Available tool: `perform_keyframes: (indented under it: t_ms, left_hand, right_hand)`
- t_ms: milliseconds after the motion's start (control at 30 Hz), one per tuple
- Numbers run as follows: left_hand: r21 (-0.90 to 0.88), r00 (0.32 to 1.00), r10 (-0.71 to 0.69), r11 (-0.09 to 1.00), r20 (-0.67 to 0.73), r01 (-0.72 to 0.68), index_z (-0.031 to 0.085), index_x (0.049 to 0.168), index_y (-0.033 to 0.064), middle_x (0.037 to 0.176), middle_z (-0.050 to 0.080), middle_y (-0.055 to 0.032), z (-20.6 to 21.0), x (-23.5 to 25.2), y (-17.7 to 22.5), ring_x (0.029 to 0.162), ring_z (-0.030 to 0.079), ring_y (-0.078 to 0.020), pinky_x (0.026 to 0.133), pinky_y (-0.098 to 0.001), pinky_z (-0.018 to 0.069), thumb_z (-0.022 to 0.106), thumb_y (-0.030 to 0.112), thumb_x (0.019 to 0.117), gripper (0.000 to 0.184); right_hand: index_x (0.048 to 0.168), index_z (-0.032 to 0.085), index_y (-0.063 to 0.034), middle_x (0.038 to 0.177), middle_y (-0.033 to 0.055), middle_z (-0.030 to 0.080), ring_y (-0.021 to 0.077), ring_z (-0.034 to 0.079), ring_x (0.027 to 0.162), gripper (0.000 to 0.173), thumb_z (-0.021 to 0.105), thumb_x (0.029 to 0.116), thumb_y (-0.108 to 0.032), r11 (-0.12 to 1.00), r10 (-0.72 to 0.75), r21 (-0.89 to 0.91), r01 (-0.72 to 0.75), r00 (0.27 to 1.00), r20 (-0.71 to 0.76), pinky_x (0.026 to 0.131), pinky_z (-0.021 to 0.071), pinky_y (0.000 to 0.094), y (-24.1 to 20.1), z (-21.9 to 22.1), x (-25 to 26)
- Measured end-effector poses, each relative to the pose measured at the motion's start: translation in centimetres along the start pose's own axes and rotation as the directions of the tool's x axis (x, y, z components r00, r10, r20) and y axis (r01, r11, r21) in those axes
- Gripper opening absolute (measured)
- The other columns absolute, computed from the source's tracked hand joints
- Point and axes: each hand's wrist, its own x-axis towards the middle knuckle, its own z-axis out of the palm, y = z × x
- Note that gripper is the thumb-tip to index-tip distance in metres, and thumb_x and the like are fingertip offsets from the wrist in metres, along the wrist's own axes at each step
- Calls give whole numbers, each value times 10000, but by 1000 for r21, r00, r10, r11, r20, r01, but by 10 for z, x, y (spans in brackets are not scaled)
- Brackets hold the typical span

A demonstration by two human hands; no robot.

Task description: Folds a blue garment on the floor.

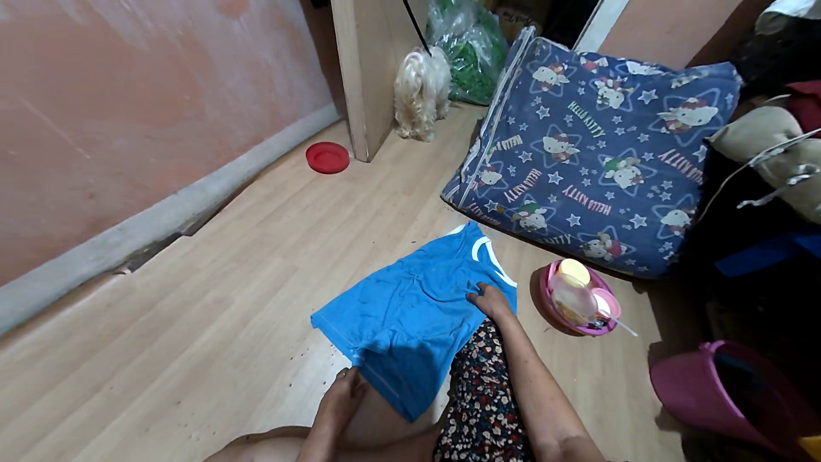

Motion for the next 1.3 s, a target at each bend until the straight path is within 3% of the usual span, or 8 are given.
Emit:
perform_keyframes:
  t_ms: [400, 633, 900, 1300]
  left_hand:
    - [14, 998, -1, 1000, 60, 1, 532, 1429, -19, 1364, 577, -289, 0, 2, -2, 1289, 563, -422, 1104, -539, 428, 600, 164, 1032, 443]
    - [4, 998, 17, 1000, 58, -17, 534, 1419, -32, 1323, 601, -295, 1, 0, -4, 1256, 586, -423, 1094, -549, 437, 607, 163, 1025, 445]
    - [24, 997, -13, 1000, 73, 12, 537, 1419, -20, 1325, 604, -281, 2, 3, -4, 1250, 592, -414, 1087, -544, 443, 604, 173, 1028, 441]
    - [8, 997, -16, 1000, 72, 15, 518, 1440, -21, 1306, 618, -284, 1, 4, -3, 1245, 596, -420, 1089, -545, 438, 598, 167, 1033, 455]
  right_hand:
    - [1306, 623, -2, 1273, 254, 640, 406, 593, 1234, 423, 582, 1029, -319, 1000, 10, 3, -10, 1000, 0, 1029, 434, 616, -1, 0, 0]
    - [1350, 601, 7, 1301, 266, 627, 417, 583, 1255, 460, 585, 1027, -320, 1000, 5, 4, -5, 1000, -2, 1042, 431, 626, -1, 0, 2]
    - [1278, 632, 26, 1268, 269, 635, 412, 585, 1240, 420, 588, 1023, -305, 999, -13, -31, 12, 1000, -24, 1040, 433, 604, -1, 1, 4]
    - [1275, 637, 11, 1261, 260, 642, 405, 591, 1237, 414, 590, 1021, -313, 999, -2, -37, 1, 999, -33, 1032, 437, 606, -2, 0, 2]
